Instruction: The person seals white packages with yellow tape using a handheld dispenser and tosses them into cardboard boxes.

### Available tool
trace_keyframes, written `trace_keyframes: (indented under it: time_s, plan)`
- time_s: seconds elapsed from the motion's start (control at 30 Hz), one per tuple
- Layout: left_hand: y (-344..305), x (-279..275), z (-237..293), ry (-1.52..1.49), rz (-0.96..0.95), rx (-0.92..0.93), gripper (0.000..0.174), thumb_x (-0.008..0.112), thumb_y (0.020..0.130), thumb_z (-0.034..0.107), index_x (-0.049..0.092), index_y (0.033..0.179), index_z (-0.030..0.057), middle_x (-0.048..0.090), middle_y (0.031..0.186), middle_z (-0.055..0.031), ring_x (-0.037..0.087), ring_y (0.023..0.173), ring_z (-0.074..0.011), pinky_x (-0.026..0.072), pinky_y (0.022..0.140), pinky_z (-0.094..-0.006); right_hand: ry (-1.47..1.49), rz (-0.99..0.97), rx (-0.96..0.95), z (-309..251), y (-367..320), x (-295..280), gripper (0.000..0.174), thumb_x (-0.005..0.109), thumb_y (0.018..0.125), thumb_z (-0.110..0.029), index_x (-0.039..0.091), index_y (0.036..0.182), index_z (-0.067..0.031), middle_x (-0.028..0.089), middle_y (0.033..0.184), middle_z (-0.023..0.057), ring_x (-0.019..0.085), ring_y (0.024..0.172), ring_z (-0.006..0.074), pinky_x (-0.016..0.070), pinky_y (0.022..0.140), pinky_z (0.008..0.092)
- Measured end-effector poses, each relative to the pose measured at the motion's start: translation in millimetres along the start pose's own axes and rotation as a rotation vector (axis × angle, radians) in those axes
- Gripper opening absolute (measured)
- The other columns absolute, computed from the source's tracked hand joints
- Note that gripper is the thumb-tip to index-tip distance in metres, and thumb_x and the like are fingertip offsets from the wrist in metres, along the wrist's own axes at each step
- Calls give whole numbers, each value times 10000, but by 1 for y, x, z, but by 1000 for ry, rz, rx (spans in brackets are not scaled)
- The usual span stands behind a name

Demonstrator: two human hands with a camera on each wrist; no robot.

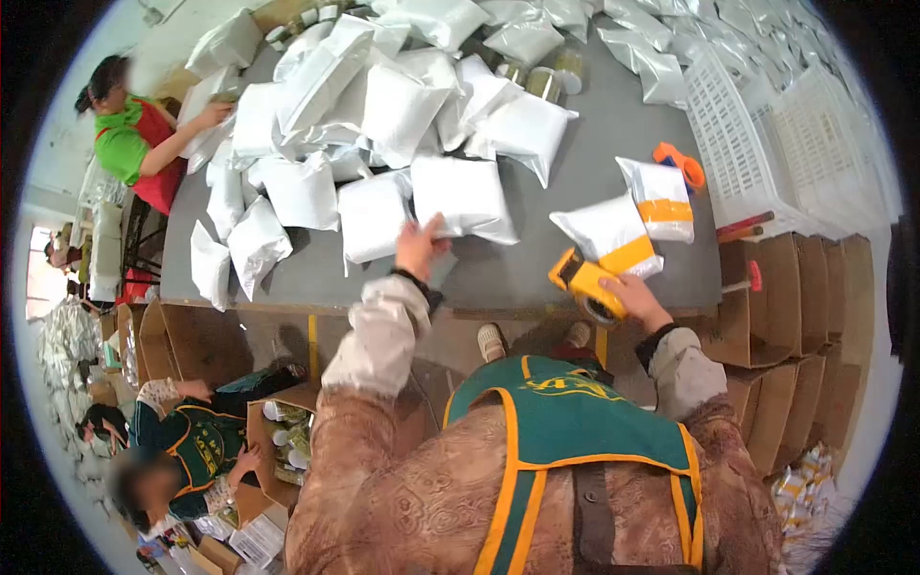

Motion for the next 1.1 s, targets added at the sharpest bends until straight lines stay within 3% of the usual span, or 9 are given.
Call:
trace_keyframes:
  time_s: [0.1,0.23,0.33,0.4,0.47,0.8,0.9,1.0,1.1]
  plan:
    - [-59,19,-89,-262,-188,-337,416,585,930,317,431,1116,-21,571,962,-165,625,820,-257,578,678,-365,319,76,112,-24,-4,3,421,610,893,-347,607,1054,42,637,798,69,605,652,133,488,567,263]
    - [-121,53,-141,5,-489,-548,323,559,946,300,531,1053,-3,602,957,-116,616,824,-194,541,675,-332,504,130,-6,-52,-25,11,397,587,908,-354,605,1016,27,628,764,54,583,557,137,466,510,253]
    - [-140,60,-91,606,-835,-403,261,549,951,265,603,1029,22,604,920,-63,584,780,-136,499,677,-290,324,58,-106,-47,-51,17,367,592,904,-303,619,1026,42,632,805,34,581,681,101,469,602,241]
    - [-115,47,-102,282,-866,-363,291,555,946,283,623,1048,19,628,964,-53,597,845,-119,488,761,-261,201,-6,-98,-55,-67,24,335,616,877,-260,632,1009,47,630,845,21,560,734,88,462,672,239]
    - [-131,52,-77,-1,-617,-344,304,568,943,257,617,1114,10,641,1025,-47,598,900,-98,476,790,-225,127,-81,-85,-51,-73,33,334,629,862,-260,634,997,45,629,840,21,559,736,99,464,675,245]
    - [-144,53,-55,-243,-401,-341,130,600,887,66,627,975,-24,641,850,-61,584,717,-123,477,643,-246,-290,-303,-293,-85,-50,13,330,712,795,-273,634,928,19,628,756,67,552,731,100,466,685,290]
    - [-118,11,-33,-413,-277,-126,101,608,874,53,630,942,-19,617,768,-47,568,668,-123,467,615,-242,-545,-197,-355,-121,-44,-37,427,717,757,-373,662,932,13,664,862,178,635,794,255,484,723,343]
    - [-84,-39,-71,-154,-306,-268,166,640,868,138,629,937,-12,626,775,-50,569,621,-127,475,590,-256,-792,-154,-209,-128,-28,-64,523,680,744,-490,679,893,12,657,898,203,631,846,327,486,748,391]
    - [-80,-8,-124,75,-170,-452,280,698,827,222,625,942,-23,646,793,-92,609,649,-185,504,624,-299,-1128,-125,-165,-120,-14,-35,611,634,740,-572,683,865,24,653,920,216,618,880,365,480,773,432]
Point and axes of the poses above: each hand's wrist, its own y-axis towards the middle knuckle, its own x-axis out of the palm, z = x × y, the point moved 2 cm from there along y, towards the middle knuckle
